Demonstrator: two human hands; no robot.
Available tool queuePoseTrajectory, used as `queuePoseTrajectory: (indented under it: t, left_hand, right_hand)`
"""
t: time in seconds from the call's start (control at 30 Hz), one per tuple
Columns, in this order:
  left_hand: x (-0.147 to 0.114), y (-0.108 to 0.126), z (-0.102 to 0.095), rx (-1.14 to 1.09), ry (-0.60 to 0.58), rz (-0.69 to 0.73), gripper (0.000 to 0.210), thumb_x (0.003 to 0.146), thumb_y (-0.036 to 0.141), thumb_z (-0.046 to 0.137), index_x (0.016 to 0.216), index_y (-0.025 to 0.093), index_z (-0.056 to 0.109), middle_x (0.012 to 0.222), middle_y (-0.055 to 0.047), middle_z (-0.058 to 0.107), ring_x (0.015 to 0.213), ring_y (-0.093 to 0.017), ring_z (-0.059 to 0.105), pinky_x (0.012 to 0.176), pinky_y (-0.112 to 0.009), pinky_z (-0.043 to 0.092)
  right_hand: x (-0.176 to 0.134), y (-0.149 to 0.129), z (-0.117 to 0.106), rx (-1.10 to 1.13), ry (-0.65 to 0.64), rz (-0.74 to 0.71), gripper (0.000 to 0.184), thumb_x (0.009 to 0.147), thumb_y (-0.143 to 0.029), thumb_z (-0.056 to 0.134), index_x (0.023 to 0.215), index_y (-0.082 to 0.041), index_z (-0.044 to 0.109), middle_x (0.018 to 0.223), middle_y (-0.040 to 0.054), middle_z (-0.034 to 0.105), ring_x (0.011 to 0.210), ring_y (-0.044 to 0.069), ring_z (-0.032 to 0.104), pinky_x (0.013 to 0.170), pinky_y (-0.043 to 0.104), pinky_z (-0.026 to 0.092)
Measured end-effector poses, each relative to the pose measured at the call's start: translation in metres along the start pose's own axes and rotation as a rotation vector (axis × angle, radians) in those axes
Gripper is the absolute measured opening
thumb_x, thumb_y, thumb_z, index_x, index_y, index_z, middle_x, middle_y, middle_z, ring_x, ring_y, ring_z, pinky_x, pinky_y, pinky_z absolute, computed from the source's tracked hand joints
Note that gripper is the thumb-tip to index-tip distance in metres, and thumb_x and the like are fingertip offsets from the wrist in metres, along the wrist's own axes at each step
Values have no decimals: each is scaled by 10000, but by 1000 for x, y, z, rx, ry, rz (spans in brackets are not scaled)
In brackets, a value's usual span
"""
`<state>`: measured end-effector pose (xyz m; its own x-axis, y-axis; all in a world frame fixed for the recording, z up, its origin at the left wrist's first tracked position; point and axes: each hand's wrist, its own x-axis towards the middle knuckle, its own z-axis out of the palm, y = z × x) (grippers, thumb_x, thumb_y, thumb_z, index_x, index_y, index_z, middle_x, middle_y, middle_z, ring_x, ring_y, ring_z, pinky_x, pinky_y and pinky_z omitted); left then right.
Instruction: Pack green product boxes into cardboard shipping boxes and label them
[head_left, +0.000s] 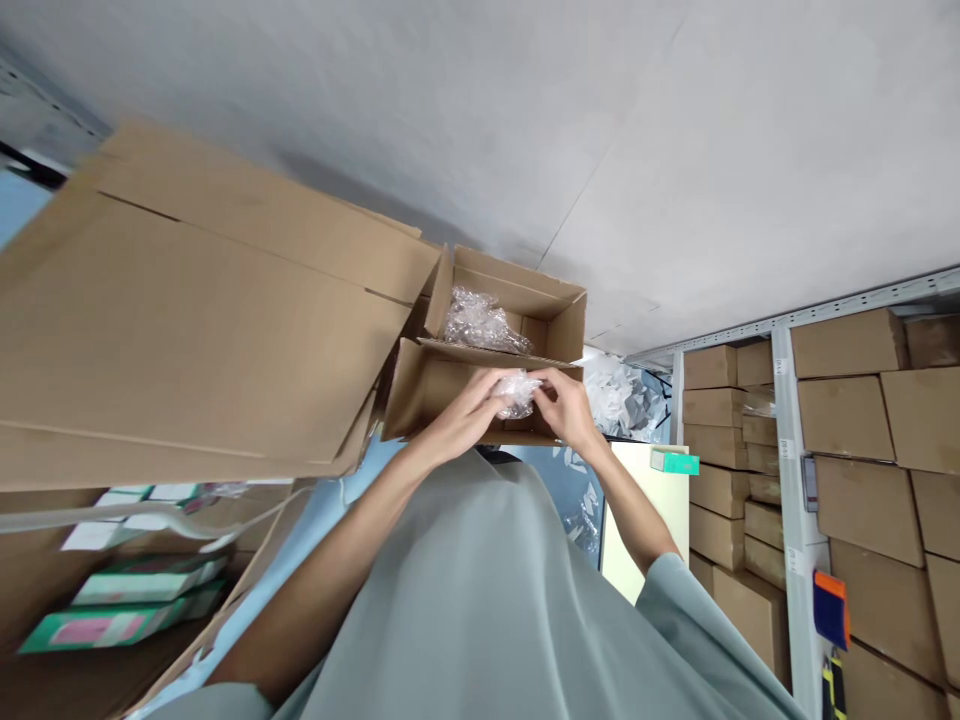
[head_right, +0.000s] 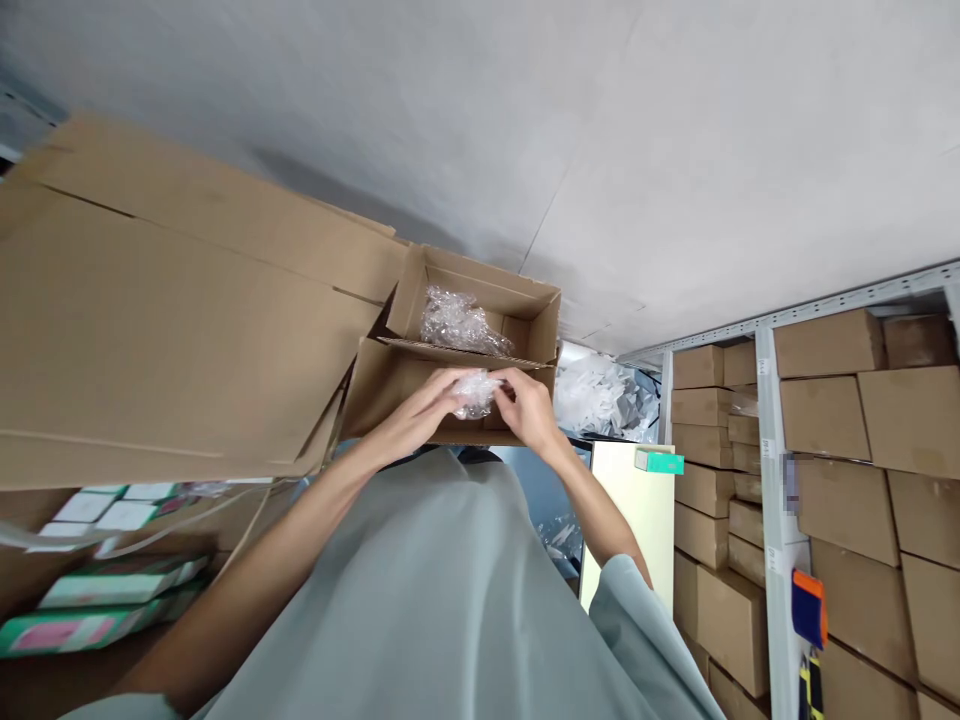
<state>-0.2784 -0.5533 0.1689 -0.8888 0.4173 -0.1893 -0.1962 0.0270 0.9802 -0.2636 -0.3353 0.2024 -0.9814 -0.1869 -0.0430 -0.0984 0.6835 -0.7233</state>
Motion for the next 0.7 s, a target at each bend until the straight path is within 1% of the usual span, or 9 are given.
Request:
queuePoseTrajectory:
  t: [0.1,0.17,0.23,0.27,0.33,0.43,0.5,0.57,0.7]
  left_hand:
    - [-8,-2,-8,45,-21,78,446,997,642,691,1231,262,705,1494,-125,664,1367,-311,691,1157,-464,608]
    - [-10,-5,-9,-52,-60,62,531,942,726,763,1150,244,682,1390,-135,756,1310,-326,738,1144,-500,624]
    - [-10,-10,-6,-119,-37,24,593,864,765,840,1055,233,662,1231,-134,828,1165,-319,798,1071,-499,659]
    - [-10,-13,-4,-123,-4,9,606,833,771,866,1013,229,661,1166,-132,845,1094,-312,816,1031,-488,673]
    - [-10,-18,-1,-89,71,-12,596,813,767,876,957,225,674,1055,-121,859,983,-296,829,954,-454,688]
    - [-10,-23,4,34,156,-10,512,861,723,825,914,225,720,936,-86,847,886,-267,819,865,-403,690]
    - [-10,-23,7,117,177,25,431,912,660,784,903,229,759,919,-68,833,871,-249,809,862,-386,692]
    - [-10,-19,9,151,139,68,375,945,608,759,940,236,802,991,-68,835,905,-237,811,898,-383,703]
    - [-5,-14,11,82,-26,84,412,944,613,778,1098,240,859,1249,-102,830,1038,-249,832,923,-387,728]
  right_hand:
    - [-5,9,15,334,25,162,215,1014,-404,700,1139,-234,737,997,28,825,823,210,789,812,338,668]
    - [-9,11,27,557,21,286,356,934,-528,793,1115,-254,657,910,-4,797,688,194,769,656,308,644]
    - [-14,11,36,707,20,371,483,859,-594,866,1073,-281,567,837,-40,762,601,185,746,577,295,621]
    - [-17,10,40,745,22,386,514,847,-608,883,1054,-290,536,821,-49,752,600,185,750,591,301,636]
    - [-24,7,44,780,19,367,520,869,-625,880,1064,-293,531,878,-31,774,695,193,792,728,347,698]
    - [-34,3,48,772,14,341,572,868,-647,897,1182,-286,584,1126,48,824,948,216,838,979,418,705]
    - [-39,6,51,736,47,371,626,815,-656,942,1184,-275,610,1180,78,829,1008,232,835,1008,422,695]
    - [-41,13,53,696,96,406,598,810,-665,941,1127,-262,634,1117,82,837,984,244,835,974,418,698]
    - [-41,30,47,603,120,399,430,941,-624,812,1076,-236,683,1079,98,852,1012,275,846,954,419,690]
